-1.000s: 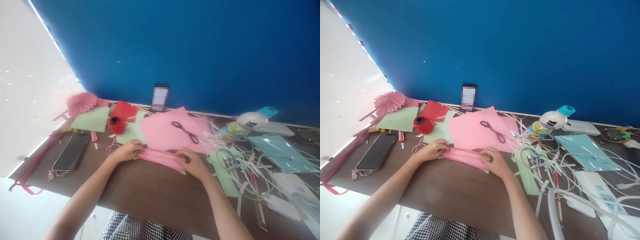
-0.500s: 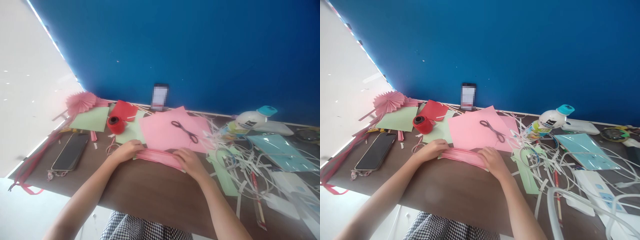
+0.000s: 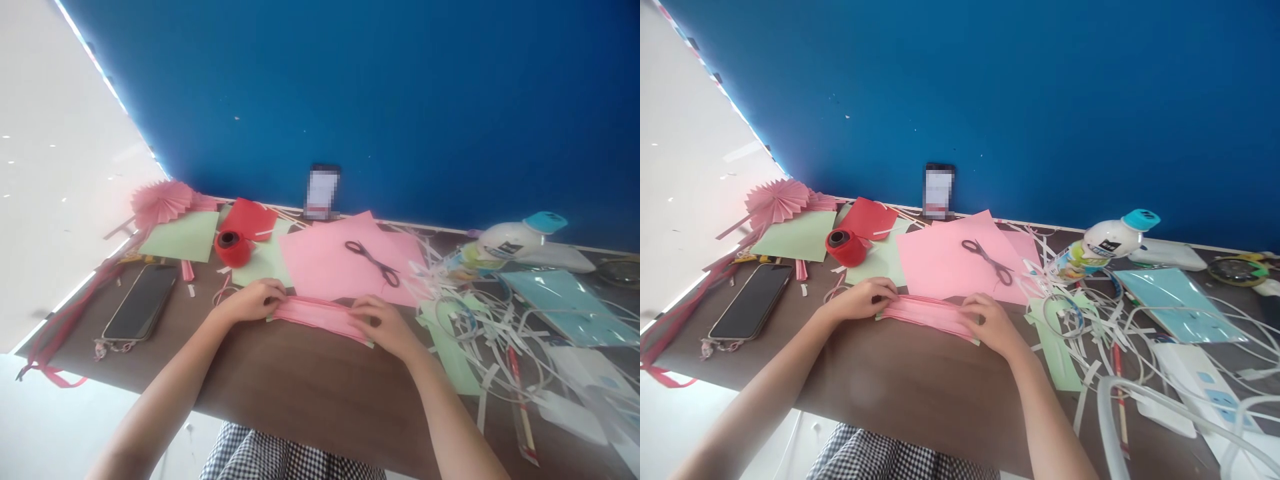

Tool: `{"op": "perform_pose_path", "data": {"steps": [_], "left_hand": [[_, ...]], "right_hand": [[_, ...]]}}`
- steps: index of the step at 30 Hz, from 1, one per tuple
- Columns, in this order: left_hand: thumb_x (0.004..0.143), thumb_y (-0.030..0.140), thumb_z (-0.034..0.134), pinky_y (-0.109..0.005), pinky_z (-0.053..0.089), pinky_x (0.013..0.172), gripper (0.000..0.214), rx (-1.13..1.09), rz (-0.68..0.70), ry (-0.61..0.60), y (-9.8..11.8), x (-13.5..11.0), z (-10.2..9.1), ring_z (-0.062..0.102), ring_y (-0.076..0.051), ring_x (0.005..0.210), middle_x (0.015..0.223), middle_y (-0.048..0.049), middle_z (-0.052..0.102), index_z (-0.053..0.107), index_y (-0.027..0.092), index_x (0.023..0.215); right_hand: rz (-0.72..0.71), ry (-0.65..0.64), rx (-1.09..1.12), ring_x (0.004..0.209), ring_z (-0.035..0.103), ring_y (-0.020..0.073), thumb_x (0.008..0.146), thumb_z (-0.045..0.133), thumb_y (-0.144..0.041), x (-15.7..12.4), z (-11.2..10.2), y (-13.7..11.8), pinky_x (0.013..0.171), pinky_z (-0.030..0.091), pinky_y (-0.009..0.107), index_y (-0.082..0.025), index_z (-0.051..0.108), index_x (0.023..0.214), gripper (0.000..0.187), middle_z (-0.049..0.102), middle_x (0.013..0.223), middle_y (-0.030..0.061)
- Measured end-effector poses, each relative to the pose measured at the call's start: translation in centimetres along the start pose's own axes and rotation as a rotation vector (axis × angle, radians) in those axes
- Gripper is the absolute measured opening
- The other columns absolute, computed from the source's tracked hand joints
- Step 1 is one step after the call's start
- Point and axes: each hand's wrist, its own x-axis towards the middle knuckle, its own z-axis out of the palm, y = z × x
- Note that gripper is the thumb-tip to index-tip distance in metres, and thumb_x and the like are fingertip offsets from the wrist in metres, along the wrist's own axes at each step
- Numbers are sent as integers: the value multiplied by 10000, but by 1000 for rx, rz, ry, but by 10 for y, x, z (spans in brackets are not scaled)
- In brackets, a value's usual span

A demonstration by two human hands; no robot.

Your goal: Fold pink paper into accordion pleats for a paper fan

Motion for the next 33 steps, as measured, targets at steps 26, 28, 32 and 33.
{"op": "perform_pose_path", "data": {"steps": [26,28,32,33], "left_hand": [[823,262,477,-246,451,676,195,-184,-73,185,-2,5,7,569,-139,779,856,-56,635,650,177,852],[799,284,514,-227,445,610,184,-229,-105,219,0,6,8,564,-147,802,886,-64,619,650,179,864],[721,340,610,-211,442,571,243,-369,-197,238,0,8,9,560,-172,877,980,-72,595,638,182,904],[711,346,620,-222,453,608,263,-404,-210,257,-1,8,10,561,-177,892,987,-72,598,633,179,914]], "right_hand": [[15,121,122,812,597,193,780,539,-381,1,2,-5,662,507,309,-242,654,936,238,638,907,51],[27,176,130,796,599,188,774,548,-377,1,3,-3,639,508,293,-231,652,892,215,635,876,49],[28,271,141,785,591,189,757,574,-370,2,4,1,647,499,291,-214,626,821,177,621,817,45],[24,282,144,788,588,190,753,580,-370,2,4,1,662,497,298,-214,621,816,173,619,816,45]]}}
